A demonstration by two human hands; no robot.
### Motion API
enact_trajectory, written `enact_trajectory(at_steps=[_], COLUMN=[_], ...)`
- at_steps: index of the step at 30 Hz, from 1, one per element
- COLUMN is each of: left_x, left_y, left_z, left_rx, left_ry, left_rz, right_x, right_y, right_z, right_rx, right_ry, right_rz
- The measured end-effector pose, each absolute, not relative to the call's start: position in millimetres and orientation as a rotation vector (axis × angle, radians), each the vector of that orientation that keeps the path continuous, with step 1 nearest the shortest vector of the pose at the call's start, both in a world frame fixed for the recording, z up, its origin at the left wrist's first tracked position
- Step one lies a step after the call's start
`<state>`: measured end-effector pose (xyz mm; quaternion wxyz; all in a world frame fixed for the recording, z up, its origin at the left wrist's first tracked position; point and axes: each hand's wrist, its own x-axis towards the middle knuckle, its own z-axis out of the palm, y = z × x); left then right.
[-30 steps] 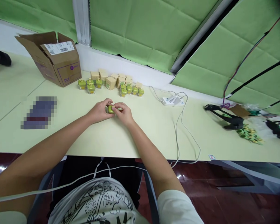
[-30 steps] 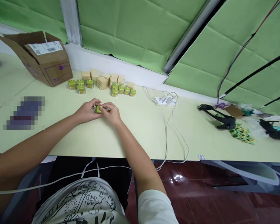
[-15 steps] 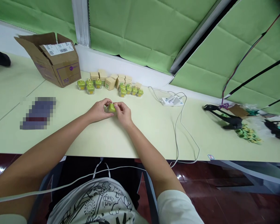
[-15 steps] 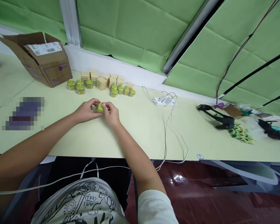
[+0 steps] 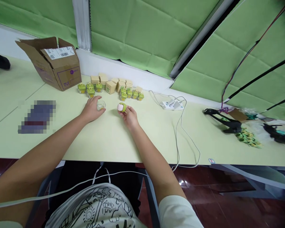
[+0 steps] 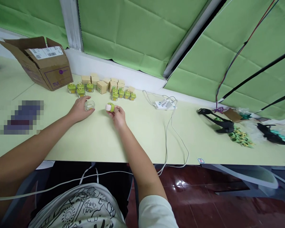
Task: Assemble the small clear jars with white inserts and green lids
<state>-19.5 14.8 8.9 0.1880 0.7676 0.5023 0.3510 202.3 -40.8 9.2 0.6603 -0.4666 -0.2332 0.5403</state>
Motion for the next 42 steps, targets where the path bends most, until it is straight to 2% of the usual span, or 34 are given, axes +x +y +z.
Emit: enact_trajectory(at_steps=[3,12,20,25,30,42], left_x=[-15,7,9,3,0,3], left_y=[3,-23,-18,-18,-15,-23], left_z=[15,17,10,13,12,18], left_rx=[2.246,2.260,2.214,2.427,2.606,2.618], left_ry=[1.302,0.994,0.929,0.975,0.869,0.878], left_rz=[1.173,1.134,1.329,1.324,1.280,1.231], right_x=[200,183,175,181,182,183], right_y=[-41,-46,-56,-60,-59,-55], right_z=[8,3,13,19,16,9], right_rx=[-1.034,-1.042,-1.040,-1.064,-1.042,-0.984], right_ry=[-0.521,-0.619,-0.597,-0.680,-0.863,-0.893], right_rz=[1.269,1.284,1.355,1.440,1.388,1.431])
